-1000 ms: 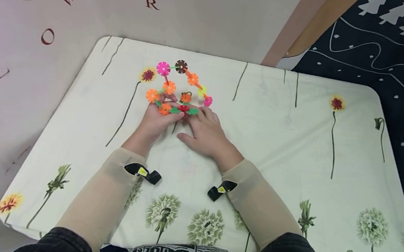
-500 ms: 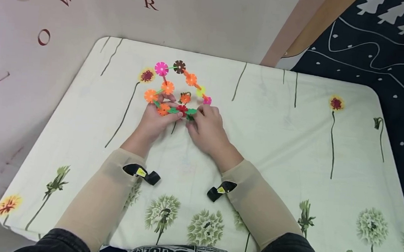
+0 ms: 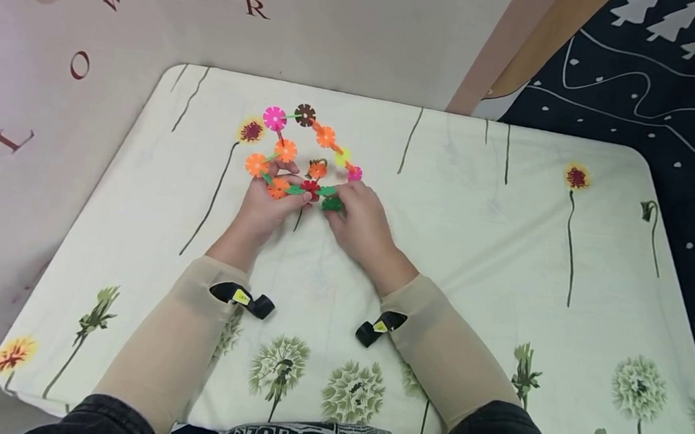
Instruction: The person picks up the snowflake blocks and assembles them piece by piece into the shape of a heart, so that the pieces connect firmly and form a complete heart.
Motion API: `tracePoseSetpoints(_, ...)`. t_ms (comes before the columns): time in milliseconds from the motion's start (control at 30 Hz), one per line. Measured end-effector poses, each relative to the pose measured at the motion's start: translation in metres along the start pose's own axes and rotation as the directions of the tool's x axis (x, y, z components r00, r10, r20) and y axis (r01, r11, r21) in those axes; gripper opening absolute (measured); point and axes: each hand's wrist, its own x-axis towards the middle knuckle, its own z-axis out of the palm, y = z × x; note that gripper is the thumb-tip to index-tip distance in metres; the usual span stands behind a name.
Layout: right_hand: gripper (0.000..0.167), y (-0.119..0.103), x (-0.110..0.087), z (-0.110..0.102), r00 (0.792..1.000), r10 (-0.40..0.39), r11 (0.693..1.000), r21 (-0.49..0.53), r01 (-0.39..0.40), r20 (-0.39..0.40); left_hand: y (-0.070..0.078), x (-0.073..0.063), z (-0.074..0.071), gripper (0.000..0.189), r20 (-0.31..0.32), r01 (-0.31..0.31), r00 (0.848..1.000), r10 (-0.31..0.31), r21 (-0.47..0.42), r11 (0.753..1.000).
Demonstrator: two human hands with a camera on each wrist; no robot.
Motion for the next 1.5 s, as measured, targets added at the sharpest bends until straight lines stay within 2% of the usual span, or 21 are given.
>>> tracePoseSetpoints(133,0.017,0.0012,-0.0017,0.0011,0.994,0.056,0.990,0.138,-0.042,-0.098,0.0005,0.0006,-0.0002,0.045,0.000,-0.001,1.000,0.001,-0.066,0.998)
tracePoseSetpoints(267,0.020,0.0016,-0.0016,0.0020,0.968,0.141,0.951,0.299,-0.075,-0.207,0.0013,0.0016,0.0000,0.043,-0.017,0.002,1.000,-0.004,-0.108,0.994)
tracePoseSetpoints(433,0.020,0.0009,-0.0008,0.0034,0.928,0.246,0.861,0.503,-0.077,-0.279,-0.0010,0.0029,-0.0003,0.043,-0.033,-0.007,0.999,0.003,-0.119,0.993)
tracePoseSetpoints(533,0.020,-0.0006,-0.0007,0.0036,0.915,0.285,0.786,0.615,-0.054,-0.284,-0.0016,0.0029,0.0003,0.044,-0.037,-0.007,0.999,0.003,-0.123,0.992)
tracePoseSetpoints(600,0.021,-0.0016,-0.0010,0.0030,0.913,0.295,0.750,0.660,-0.038,-0.283,-0.0012,0.0030,0.0011,0.044,-0.037,-0.008,0.999,0.003,-0.123,0.992)
tracePoseSetpoints(667,0.022,-0.0022,-0.0010,0.0024,0.911,0.304,0.727,0.686,-0.031,-0.280,-0.0003,0.0031,0.0019,0.044,-0.038,-0.010,0.999,0.005,-0.124,0.992)
tracePoseSetpoints(867,0.021,-0.0011,-0.0015,0.0020,0.913,0.299,0.698,0.716,-0.011,-0.277,0.0001,0.0033,0.0027,0.043,-0.028,-0.005,1.000,0.002,-0.109,0.994)
tracePoseSetpoints(1100,0.018,-0.0012,-0.0013,0.0027,0.919,0.305,0.638,0.770,-0.002,-0.251,-0.0007,0.0031,0.0025,0.043,-0.018,-0.004,1.000,0.002,-0.126,0.992)
tracePoseSetpoints(1233,0.017,-0.0010,-0.0019,0.0027,0.924,0.307,0.622,0.783,-0.011,-0.230,-0.0005,0.0024,0.0014,0.044,-0.028,0.016,0.999,-0.019,-0.093,0.996)
tracePoseSetpoints(1367,0.016,-0.0007,-0.0025,0.0039,0.927,0.307,0.603,0.798,-0.014,-0.215,-0.0007,0.0017,-0.0009,0.041,-0.043,0.040,0.998,-0.041,-0.025,0.999)
tracePoseSetpoints(1500,0.016,-0.0014,-0.0026,0.0051,0.930,0.307,0.598,0.801,-0.024,-0.201,-0.0006,0.0018,-0.0029,0.038,-0.037,0.047,0.998,-0.048,-0.028,0.999)
